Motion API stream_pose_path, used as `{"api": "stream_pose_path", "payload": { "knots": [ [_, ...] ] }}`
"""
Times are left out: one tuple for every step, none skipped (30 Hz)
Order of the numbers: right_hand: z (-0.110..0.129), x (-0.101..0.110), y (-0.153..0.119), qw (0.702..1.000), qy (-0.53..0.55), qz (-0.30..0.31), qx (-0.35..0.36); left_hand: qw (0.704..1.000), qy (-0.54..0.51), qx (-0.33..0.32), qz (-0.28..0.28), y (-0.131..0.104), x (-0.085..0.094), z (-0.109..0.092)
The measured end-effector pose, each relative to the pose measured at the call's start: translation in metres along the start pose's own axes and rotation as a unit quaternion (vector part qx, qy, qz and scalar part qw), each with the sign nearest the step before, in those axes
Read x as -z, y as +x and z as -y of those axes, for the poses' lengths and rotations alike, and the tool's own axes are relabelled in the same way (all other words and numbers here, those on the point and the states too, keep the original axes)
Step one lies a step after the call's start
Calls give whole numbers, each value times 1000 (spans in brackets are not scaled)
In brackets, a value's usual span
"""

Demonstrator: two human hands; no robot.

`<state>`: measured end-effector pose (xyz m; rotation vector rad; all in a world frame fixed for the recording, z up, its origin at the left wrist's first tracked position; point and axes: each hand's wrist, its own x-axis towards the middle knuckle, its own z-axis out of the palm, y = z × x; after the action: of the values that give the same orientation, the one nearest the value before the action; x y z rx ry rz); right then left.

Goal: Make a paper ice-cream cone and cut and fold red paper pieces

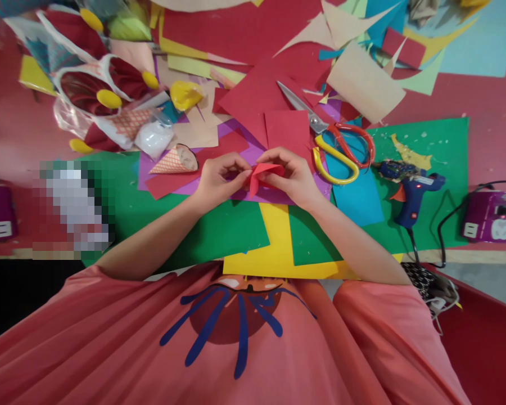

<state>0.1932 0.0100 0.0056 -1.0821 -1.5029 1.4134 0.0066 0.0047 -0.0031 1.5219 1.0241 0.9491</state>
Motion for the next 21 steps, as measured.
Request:
{"api": "stream_pose_path", "payload": {
  "knots": [
    [1, -1, 0, 1000, -1, 2, 0, 1000, -5, 1, -2, 0, -1, 0],
    [2, -1, 0, 1000, -3, 5, -3, 1000, -10, 3, -2, 1, -2, 0],
    [2, -2, 0, 1000, -6, 7, -7, 1000, -16, 7, 3, 1, -2, 0],
    [2, -3, 0, 1000, -10, 6, -12, 1000, -20, 13, 11, 1, -3, -1],
    [2, -3, 0, 1000, -12, 3, -17, 999, -23, 20, 18, 1, -3, -1],
    [1, -4, 0, 1000, -12, -4, -20, 999, -23, 27, 24, 1, -3, -1],
    [1, -4, 0, 1000, -12, -12, -22, 999, -25, 34, 26, 1, -2, -1],
    [1, -5, 0, 999, -11, -23, -24, 998, -32, 41, 24, 0, -1, -1],
    [1, -5, 0, 999, -11, -34, -25, 998, -46, 47, 20, 0, 0, -1],
    [1, -5, 0, 999, -12, -45, -25, 997, -63, 49, 16, -1, 1, 0],
    [1, -5, 0, 998, -12, -55, -23, 995, -83, 46, 15, -1, 1, 1],
    [0, -5, 0, 998, -11, -65, -20, 994, -102, 41, 18, -2, 2, 2],
    [0, -5, 0, 997, -10, -73, -16, 993, -113, 34, 23, -2, 2, 4],
    [-1, -5, 0, 997, -8, -79, -11, 992, -117, 30, 28, -2, 2, 5],
    [-2, -4, 0, 997, -6, -82, -8, 993, -114, 28, 32, -2, 2, 6],
    [-4, -4, 1, 996, -4, -84, -4, 993, -108, 30, 33, -2, 1, 7],
    [-6, -4, 1, 996, 1, -84, -1, 994, -103, 36, 30, -2, 0, 7],
    [-8, -3, 1, 997, 6, -83, 4, 994, -99, 42, 25, -1, -1, 7],
    [-10, -3, 2, 996, 12, -83, 10, 994, -97, 45, 20, -1, -1, 8],
    [-12, -3, 2, 996, 18, -82, 15, 994, -96, 47, 15, -1, -2, 8],
    [-13, -3, 2, 996, 20, -82, 19, 994, -95, 48, 13, 0, -2, 7]
  ]
}}
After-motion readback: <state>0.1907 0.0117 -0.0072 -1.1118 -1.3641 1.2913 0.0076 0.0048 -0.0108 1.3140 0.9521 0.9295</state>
